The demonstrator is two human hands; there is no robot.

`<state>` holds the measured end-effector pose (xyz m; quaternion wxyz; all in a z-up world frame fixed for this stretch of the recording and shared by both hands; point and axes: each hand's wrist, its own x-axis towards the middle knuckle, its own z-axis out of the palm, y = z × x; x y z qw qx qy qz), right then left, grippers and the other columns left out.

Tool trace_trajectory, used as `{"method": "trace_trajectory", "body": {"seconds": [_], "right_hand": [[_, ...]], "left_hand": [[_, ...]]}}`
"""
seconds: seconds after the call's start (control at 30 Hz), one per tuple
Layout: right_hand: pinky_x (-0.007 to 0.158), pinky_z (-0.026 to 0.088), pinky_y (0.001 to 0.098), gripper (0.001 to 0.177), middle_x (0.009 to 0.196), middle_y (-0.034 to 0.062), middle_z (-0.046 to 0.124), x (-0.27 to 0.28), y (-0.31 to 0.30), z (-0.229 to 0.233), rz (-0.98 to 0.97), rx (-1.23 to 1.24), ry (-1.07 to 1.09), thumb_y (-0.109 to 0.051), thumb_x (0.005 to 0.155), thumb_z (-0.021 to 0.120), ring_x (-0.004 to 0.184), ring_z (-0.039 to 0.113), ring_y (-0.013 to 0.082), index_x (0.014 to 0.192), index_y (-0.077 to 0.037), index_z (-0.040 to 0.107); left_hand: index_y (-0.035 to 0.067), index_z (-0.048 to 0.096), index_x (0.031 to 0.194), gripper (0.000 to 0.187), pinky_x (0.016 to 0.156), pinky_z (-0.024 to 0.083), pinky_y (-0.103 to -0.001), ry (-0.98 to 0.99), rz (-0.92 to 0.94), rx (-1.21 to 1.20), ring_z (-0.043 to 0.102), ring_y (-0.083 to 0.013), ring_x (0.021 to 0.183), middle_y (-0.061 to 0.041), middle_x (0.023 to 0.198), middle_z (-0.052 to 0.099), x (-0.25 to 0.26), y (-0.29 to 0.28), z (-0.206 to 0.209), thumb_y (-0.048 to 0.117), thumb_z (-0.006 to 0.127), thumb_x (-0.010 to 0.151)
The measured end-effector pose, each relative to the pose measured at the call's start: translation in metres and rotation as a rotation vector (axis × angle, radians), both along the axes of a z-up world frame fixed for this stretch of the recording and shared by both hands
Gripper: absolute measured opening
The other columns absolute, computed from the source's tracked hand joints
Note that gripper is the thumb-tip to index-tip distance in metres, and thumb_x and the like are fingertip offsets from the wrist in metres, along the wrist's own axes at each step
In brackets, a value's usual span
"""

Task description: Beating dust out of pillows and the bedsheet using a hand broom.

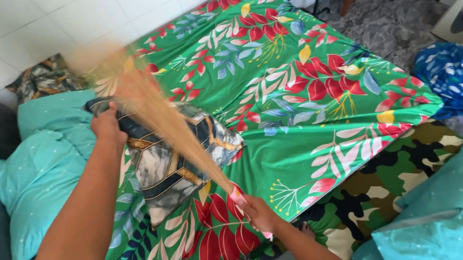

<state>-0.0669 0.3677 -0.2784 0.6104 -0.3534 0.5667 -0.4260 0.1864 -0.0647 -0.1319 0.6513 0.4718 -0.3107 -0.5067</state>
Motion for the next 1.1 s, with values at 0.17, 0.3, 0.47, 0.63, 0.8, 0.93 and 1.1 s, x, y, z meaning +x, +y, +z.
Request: {"method": "trace_trajectory", "body": {"seconds": [0.17, 0.3, 0.47, 0.63, 0.8, 0.93, 1.1], "right_hand": [[0.036, 0.035, 0.0314, 0.075, 0.056, 0.0013, 0.042, -0.036, -0.005, -0.079, -0.075, 0.393, 0.03, -0.08, 0.092, 0.046, 0.039, 0.042, 0.0135, 0.09, -0.006, 0.054], [0.036, 0.036, 0.0312, 0.085, 0.057, 0.0015, 0.044, -0.028, 0.009, -0.052, -0.148, 0.238, -0.024, -0.081, 0.097, 0.047, 0.04, 0.043, 0.0131, 0.091, 0.004, 0.047], [0.038, 0.033, 0.0307, 0.059, 0.055, -0.0002, 0.044, -0.018, 0.011, -0.036, -0.086, 0.294, -0.016, -0.077, 0.086, 0.049, 0.041, 0.041, 0.0122, 0.094, -0.02, 0.062], [0.037, 0.036, 0.0326, 0.057, 0.055, 0.0021, 0.046, -0.092, 0.012, -0.094, -0.314, 0.347, -0.025, -0.065, 0.096, 0.052, 0.041, 0.044, 0.0154, 0.086, -0.009, 0.057], [0.034, 0.038, 0.0341, 0.048, 0.054, 0.0051, 0.05, -0.113, -0.017, 0.018, -0.341, -0.034, -0.029, -0.052, 0.098, 0.051, 0.038, 0.047, 0.018, 0.082, -0.007, 0.054], [0.037, 0.038, 0.0312, 0.045, 0.059, 0.0035, 0.051, -0.122, -0.009, 0.051, -0.281, -0.211, -0.124, -0.05, 0.102, 0.046, 0.04, 0.046, 0.0146, 0.085, -0.01, 0.053], [0.045, 0.036, 0.0329, 0.065, 0.064, 0.0039, 0.046, -0.153, 0.057, -0.013, -0.007, 0.213, 0.331, -0.069, 0.099, 0.05, 0.05, 0.043, 0.0131, 0.083, -0.006, 0.051]], "left_hand": [[0.008, 0.068, 0.116, 0.026, 0.088, 0.057, -0.036, -0.062, -0.124, -0.144, 0.067, -0.0161, 0.096, -0.001, 0.109, 0.071, -0.002, 0.014, 0.018, 0.003, 0.076, 0.092], [0.009, 0.069, 0.115, 0.027, 0.087, 0.057, -0.035, -0.066, -0.158, -0.021, 0.068, -0.0163, 0.094, 0.0, 0.107, 0.072, -0.017, 0.045, 0.037, 0.004, 0.076, 0.089], [0.008, 0.069, 0.118, 0.031, 0.089, 0.054, -0.033, -0.196, -0.26, -0.164, 0.066, -0.0149, 0.096, 0.0, 0.108, 0.072, -0.036, 0.046, 0.048, 0.003, 0.08, 0.09], [0.007, 0.068, 0.117, 0.031, 0.088, 0.055, -0.032, -0.27, -0.416, -0.289, 0.067, -0.0145, 0.095, -0.001, 0.108, 0.073, -0.065, 0.064, 0.11, -0.001, 0.078, 0.088], [0.003, 0.068, 0.117, 0.028, 0.087, 0.055, -0.032, -0.619, -0.647, -0.631, 0.065, -0.0118, 0.094, -0.001, 0.107, 0.071, -0.105, 0.061, 0.175, -0.004, 0.079, 0.092], [0.002, 0.065, 0.118, 0.041, 0.084, 0.054, -0.04, -1.209, -0.828, -0.991, 0.064, -0.0286, 0.096, -0.012, 0.105, 0.07, -0.116, 0.104, 0.185, 0.02, 0.087, 0.089], [0.008, 0.065, 0.112, 0.046, 0.091, 0.046, -0.054, -1.565, -0.9, -1.213, 0.063, -0.0411, 0.109, -0.017, 0.111, 0.067, -0.035, 0.13, 0.071, 0.018, 0.077, 0.069]]}}
